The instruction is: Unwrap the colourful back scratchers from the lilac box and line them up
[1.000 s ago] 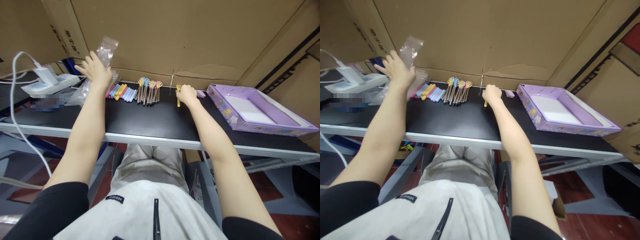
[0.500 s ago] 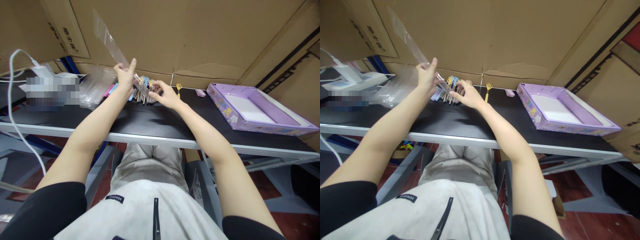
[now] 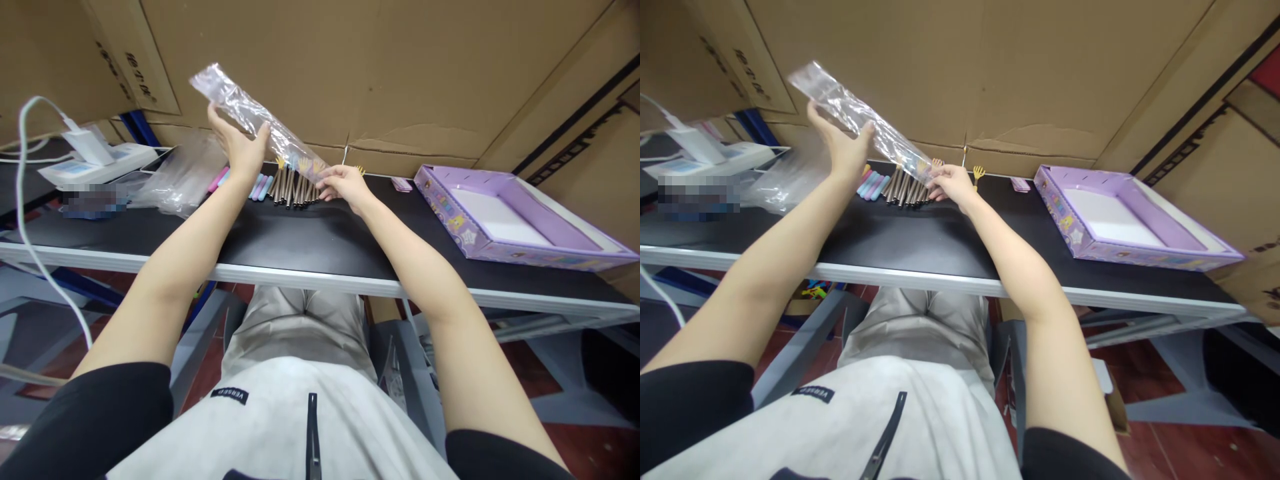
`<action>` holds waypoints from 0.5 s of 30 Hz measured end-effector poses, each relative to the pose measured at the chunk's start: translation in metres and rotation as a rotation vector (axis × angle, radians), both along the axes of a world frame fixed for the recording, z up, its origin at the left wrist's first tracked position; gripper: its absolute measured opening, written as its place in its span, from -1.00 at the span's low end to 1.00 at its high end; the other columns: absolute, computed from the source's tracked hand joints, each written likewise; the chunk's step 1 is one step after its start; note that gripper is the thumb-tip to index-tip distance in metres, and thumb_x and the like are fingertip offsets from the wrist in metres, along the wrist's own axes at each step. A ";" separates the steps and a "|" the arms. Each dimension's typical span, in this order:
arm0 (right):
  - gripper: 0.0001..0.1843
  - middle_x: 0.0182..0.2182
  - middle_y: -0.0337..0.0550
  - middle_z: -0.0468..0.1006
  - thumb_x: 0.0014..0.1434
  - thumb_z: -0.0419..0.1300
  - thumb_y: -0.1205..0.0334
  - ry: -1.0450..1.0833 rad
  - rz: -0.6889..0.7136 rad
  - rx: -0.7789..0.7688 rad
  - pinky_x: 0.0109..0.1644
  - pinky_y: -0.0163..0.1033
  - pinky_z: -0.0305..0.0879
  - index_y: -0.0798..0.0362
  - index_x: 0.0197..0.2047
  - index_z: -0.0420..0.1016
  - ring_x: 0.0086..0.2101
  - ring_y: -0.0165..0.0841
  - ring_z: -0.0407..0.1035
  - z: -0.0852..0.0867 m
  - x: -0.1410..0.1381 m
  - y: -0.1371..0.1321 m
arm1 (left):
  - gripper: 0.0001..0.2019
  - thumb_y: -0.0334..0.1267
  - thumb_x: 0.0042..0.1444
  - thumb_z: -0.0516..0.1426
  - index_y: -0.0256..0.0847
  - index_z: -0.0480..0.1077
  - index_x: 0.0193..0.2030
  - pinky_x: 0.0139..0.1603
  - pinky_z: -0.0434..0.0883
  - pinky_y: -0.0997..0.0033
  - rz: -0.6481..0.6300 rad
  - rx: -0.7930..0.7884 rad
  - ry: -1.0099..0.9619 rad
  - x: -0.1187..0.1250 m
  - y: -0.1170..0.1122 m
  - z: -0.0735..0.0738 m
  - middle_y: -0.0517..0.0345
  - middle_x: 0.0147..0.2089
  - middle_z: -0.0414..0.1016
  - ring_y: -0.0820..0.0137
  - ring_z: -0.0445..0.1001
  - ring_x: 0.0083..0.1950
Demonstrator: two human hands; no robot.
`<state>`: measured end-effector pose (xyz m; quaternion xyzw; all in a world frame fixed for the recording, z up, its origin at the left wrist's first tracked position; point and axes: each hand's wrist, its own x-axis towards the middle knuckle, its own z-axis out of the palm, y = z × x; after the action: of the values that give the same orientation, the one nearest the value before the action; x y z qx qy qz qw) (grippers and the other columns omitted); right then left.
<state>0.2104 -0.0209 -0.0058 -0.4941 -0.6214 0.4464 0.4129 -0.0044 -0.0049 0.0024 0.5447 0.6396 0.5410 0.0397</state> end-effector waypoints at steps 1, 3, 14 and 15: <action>-0.82 -0.44 -0.25 0.59 0.18 0.21 0.57 0.021 -0.007 -0.013 -0.38 -0.43 0.44 0.11 -0.24 0.43 -0.54 -0.53 0.45 0.000 0.002 0.001 | -0.11 -0.01 0.36 0.16 -0.26 -0.26 0.61 0.58 -0.15 -0.13 0.085 0.032 0.066 0.003 -0.009 0.003 -0.10 0.68 -0.21 0.12 -0.34 0.67; -0.81 -0.49 -0.27 0.56 0.18 0.17 0.59 0.057 -0.021 -0.033 -0.39 -0.41 0.44 0.11 -0.27 0.43 -0.57 -0.53 0.42 0.000 0.004 0.003 | 0.04 0.03 0.25 0.21 -0.32 -0.31 0.63 0.56 -0.11 -0.10 0.187 0.075 0.181 0.009 -0.023 0.006 -0.10 0.70 -0.28 0.16 -0.34 0.68; -0.78 -0.60 -0.33 0.46 0.24 0.17 0.63 0.049 0.066 -0.126 -0.54 -0.46 0.32 0.12 -0.31 0.42 -0.68 -0.56 0.30 0.000 0.002 0.001 | -0.29 -0.19 0.06 0.25 -0.09 0.32 0.40 0.54 -0.13 -0.34 -0.557 0.052 0.828 0.020 -0.009 -0.018 -0.20 0.40 0.41 -0.13 0.10 0.58; -0.78 -0.60 -0.33 0.47 0.24 0.17 0.62 0.057 0.080 -0.128 -0.54 -0.46 0.32 0.12 -0.32 0.41 -0.68 -0.56 0.30 0.000 0.002 0.001 | -0.35 -0.23 0.08 0.23 -0.10 0.35 0.36 0.53 -0.08 -0.35 -0.550 0.057 0.833 0.022 -0.006 -0.022 -0.21 0.33 0.48 -0.14 0.19 0.53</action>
<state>0.2127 -0.0199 -0.0055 -0.4815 -0.5989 0.5149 0.3799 0.0177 -0.0105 -0.0194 0.8639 0.4186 0.2642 -0.0928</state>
